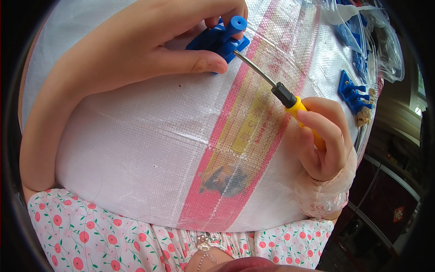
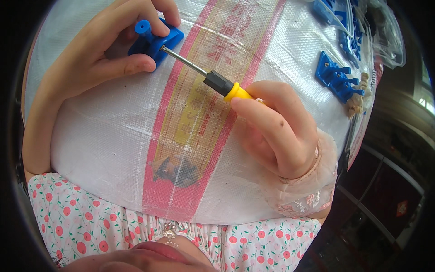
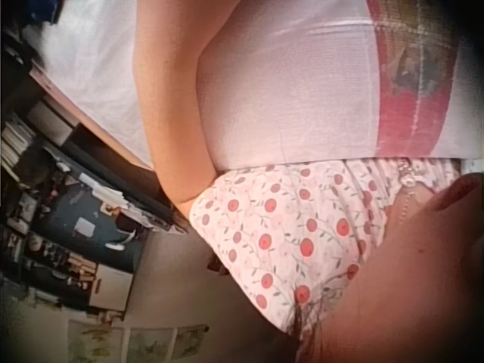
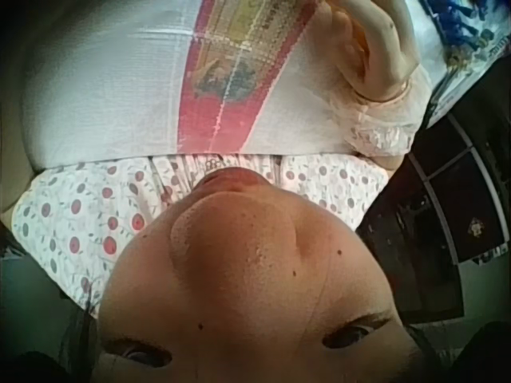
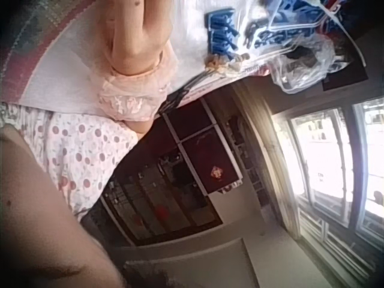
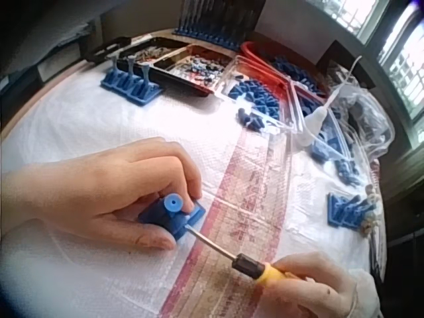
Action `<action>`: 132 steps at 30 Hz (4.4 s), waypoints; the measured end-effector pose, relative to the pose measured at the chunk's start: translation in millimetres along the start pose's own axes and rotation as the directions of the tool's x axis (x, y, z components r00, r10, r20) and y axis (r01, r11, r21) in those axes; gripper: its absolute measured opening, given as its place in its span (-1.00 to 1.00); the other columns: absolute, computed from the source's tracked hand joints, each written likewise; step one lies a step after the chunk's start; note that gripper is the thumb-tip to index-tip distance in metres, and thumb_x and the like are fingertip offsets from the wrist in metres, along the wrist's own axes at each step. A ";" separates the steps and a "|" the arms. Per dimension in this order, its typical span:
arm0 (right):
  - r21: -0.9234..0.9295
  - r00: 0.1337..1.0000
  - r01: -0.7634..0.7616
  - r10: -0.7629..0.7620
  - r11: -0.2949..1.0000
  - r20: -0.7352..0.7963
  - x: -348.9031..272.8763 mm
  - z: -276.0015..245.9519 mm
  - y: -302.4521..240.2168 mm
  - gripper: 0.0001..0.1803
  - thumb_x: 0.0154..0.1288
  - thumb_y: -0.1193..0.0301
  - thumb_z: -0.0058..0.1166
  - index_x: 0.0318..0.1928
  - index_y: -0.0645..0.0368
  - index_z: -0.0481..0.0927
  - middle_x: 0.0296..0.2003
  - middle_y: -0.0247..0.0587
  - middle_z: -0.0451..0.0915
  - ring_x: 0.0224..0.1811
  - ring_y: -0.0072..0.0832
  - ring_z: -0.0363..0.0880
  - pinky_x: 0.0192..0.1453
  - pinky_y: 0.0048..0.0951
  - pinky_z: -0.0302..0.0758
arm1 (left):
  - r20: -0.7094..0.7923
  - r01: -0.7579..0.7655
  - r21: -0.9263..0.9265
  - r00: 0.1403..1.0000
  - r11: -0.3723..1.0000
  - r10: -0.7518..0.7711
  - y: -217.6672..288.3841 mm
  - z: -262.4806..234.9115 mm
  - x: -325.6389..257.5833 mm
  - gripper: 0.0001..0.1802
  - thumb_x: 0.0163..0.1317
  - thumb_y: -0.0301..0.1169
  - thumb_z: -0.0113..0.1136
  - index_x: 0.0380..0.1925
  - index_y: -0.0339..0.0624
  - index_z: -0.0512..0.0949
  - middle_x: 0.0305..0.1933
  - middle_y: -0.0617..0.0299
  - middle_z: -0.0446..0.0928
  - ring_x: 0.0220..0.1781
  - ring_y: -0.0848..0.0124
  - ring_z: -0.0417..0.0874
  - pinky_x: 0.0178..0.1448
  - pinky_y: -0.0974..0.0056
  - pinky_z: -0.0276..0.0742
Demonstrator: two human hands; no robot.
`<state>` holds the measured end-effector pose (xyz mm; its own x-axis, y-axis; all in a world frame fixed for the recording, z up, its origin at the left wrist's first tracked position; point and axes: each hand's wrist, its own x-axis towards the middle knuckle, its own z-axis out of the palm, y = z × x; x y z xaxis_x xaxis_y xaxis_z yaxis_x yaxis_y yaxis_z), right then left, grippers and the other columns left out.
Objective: Assembling small blue plastic components using a yellow-handled screwdriver.
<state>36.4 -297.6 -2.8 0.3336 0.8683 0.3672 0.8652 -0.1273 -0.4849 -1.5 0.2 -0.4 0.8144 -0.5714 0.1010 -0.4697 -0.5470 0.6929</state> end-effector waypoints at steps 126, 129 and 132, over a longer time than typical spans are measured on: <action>0.184 0.979 -0.075 0.108 0.980 -0.173 -6.7 8.8 15.4 -0.65 -0.05 0.73 0.17 -0.17 0.26 0.64 -0.32 -0.15 0.51 -0.38 -0.43 0.58 -0.34 -0.52 0.53 | -0.089 0.105 0.018 0.991 0.994 -0.103 -4.0 14.8 -9.9 -0.62 0.00 -0.40 0.53 -0.21 -0.16 0.55 -0.43 0.36 0.42 -0.44 0.58 0.38 -0.38 0.44 0.30; 0.122 0.979 -0.026 0.050 0.992 -0.196 -4.9 10.0 16.5 -0.63 -0.05 0.71 0.17 -0.13 0.27 0.65 -0.37 -0.17 0.50 -0.45 -0.44 0.56 -0.40 -0.51 0.51 | -0.220 0.178 -0.049 0.958 0.983 -0.184 -3.9 20.8 -11.7 -0.64 0.11 -0.49 0.43 -0.10 -0.16 0.52 -0.42 0.38 0.43 -0.43 0.63 0.38 -0.36 0.46 0.33; 0.042 0.972 -0.086 0.093 0.995 -0.214 -9.2 10.0 16.5 -0.61 -0.02 0.67 0.17 -0.08 0.25 0.64 -0.39 -0.20 0.50 -0.49 -0.44 0.55 -0.44 -0.49 0.50 | -0.280 0.146 -0.038 0.948 0.989 -0.151 -8.1 23.1 -4.0 -0.65 0.21 -0.59 0.30 -0.02 -0.17 0.47 -0.41 0.37 0.43 -0.41 0.65 0.40 -0.35 0.50 0.33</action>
<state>43.9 -302.9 -22.1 0.4849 0.7299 0.4818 0.8168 -0.1810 -0.5478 -8.8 -7.2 -22.9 0.9383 -0.2881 0.1913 -0.3328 -0.6010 0.7266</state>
